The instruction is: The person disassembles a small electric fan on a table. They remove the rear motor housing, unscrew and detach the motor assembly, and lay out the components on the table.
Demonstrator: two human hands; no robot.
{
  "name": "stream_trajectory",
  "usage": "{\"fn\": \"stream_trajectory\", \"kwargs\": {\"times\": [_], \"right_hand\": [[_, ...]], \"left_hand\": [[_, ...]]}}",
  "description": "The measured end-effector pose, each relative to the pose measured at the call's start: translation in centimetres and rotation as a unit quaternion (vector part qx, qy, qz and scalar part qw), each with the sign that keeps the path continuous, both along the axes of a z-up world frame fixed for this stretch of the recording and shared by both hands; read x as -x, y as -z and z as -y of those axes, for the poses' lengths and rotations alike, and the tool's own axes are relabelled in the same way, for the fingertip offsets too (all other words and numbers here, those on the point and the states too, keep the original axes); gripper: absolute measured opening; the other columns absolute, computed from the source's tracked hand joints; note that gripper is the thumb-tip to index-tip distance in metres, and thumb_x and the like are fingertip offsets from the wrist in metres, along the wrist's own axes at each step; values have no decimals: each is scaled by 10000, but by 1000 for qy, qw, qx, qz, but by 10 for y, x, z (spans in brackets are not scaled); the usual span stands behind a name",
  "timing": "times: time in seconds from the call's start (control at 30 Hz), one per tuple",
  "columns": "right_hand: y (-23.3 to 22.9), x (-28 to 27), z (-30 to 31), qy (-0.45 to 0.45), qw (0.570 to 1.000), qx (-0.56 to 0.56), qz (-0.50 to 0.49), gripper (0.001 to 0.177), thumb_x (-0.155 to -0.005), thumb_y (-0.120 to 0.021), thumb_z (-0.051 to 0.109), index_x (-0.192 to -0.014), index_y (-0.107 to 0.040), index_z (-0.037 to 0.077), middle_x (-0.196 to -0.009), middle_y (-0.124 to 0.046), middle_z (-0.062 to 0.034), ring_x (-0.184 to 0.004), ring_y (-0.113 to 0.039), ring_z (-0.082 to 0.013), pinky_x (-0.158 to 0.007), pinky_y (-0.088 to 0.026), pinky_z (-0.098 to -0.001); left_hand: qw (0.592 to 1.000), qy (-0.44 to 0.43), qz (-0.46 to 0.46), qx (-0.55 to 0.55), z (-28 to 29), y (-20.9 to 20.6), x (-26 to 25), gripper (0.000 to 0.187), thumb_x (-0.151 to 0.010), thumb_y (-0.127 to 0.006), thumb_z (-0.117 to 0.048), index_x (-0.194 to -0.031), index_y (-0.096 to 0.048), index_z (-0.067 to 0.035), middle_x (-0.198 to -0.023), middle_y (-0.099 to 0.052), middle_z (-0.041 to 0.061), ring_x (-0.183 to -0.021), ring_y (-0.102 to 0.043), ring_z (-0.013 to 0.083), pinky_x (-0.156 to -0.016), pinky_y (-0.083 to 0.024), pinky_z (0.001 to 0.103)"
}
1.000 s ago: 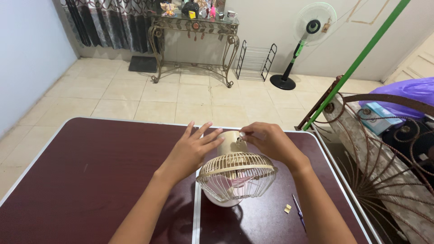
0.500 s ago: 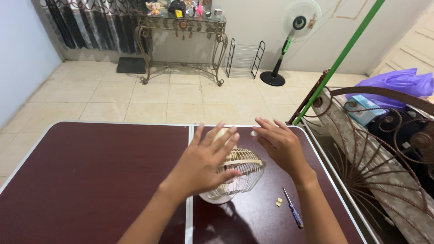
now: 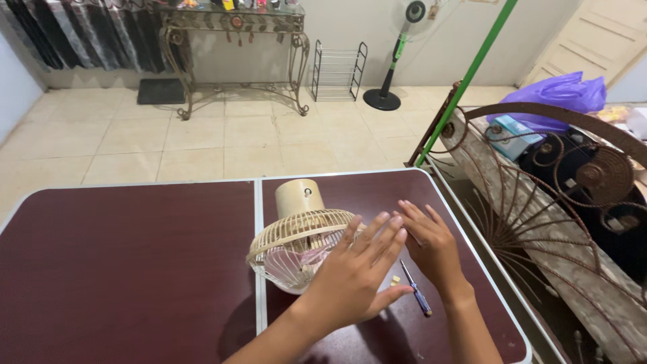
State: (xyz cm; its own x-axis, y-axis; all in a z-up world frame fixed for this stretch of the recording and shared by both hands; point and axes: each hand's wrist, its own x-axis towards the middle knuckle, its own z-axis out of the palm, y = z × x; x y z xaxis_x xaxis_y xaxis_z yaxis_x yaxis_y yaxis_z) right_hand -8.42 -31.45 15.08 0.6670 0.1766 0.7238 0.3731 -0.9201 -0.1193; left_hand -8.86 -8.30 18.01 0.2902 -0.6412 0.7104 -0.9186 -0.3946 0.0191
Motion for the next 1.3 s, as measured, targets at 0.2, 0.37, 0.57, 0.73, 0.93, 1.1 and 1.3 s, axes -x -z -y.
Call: {"fn": "stream_trajectory", "kwargs": {"times": [0.2, 0.37, 0.57, 0.73, 0.93, 1.1, 1.3], "right_hand": [[35, 20, 26, 64, 997, -10, -37, 319, -860, -713, 51, -1178, -727, 74, -1329, -697, -96, -1282, -636, -240, -1127, -436, -468], [70, 32, 42, 104, 992, -22, -61, 320, -870, -723, 131, -1188, -736, 96, -1314, -704, -91, -1259, -645, -246, -1112, -433, -478], [121, 39, 58, 154, 983, -51, -91, 272, -902, -722, 214, -1147, -755, 99, -1272, -720, -88, -1218, -668, -250, -1075, -457, -465], [156, 43, 69, 194, 971, -54, -125, 277, -912, -698, 247, -1138, -766, 101, -1272, -720, -86, -1197, -672, -245, -1055, -463, -467], [177, 47, 76, 247, 951, -60, -174, 269, -913, -696, 292, -1099, -782, 118, -1264, -726, -64, -1218, -665, -234, -1067, -462, -464], [185, 48, 78, 258, 943, -66, -200, 269, -902, -701, 285, -1099, -789, 125, -1270, -724, -64, -1252, -647, -237, -1057, -460, -469], [187, 48, 78, 252, 942, -81, -205, 294, -883, -721, 308, -1087, -790, 108, -1249, -727, -81, -1225, -661, -248, -1055, -478, -474]], "left_hand": [[999, 23, -15, -24, 35, 37, 2, 768, -984, -602, -513, -1474, -497, 69, -1597, -441, 242, -1541, -353, 340, -1272, -239, 491], [994, 56, -81, -39, 60, 86, -10, 761, -990, -590, -461, -1509, -441, 76, -1621, -394, 241, -1547, -320, 350, -1267, -217, 503], [986, 61, -138, -73, 87, 146, -35, 740, -999, -575, -424, -1519, -402, 72, -1626, -364, 241, -1548, -283, 362, -1257, -191, 522], [975, 65, -184, -103, 106, 184, -44, 747, -987, -576, -407, -1532, -382, 66, -1640, -327, 233, -1538, -262, 369, -1241, -182, 531], [967, 73, -212, -125, 117, 207, -39, 745, -986, -571, -411, -1534, -372, 52, -1646, -308, 222, -1534, -252, 370, -1234, -179, 543], [968, 73, -205, -129, 115, 214, -35, 738, -997, -555, -415, -1537, -375, 55, -1642, -313, 226, -1537, -253, 369, -1236, -180, 548], [969, 72, -202, -127, 108, 216, -34, 736, -997, -553, -413, -1531, -382, 64, -1646, -313, 233, -1536, -262, 372, -1233, -182, 547]]}}
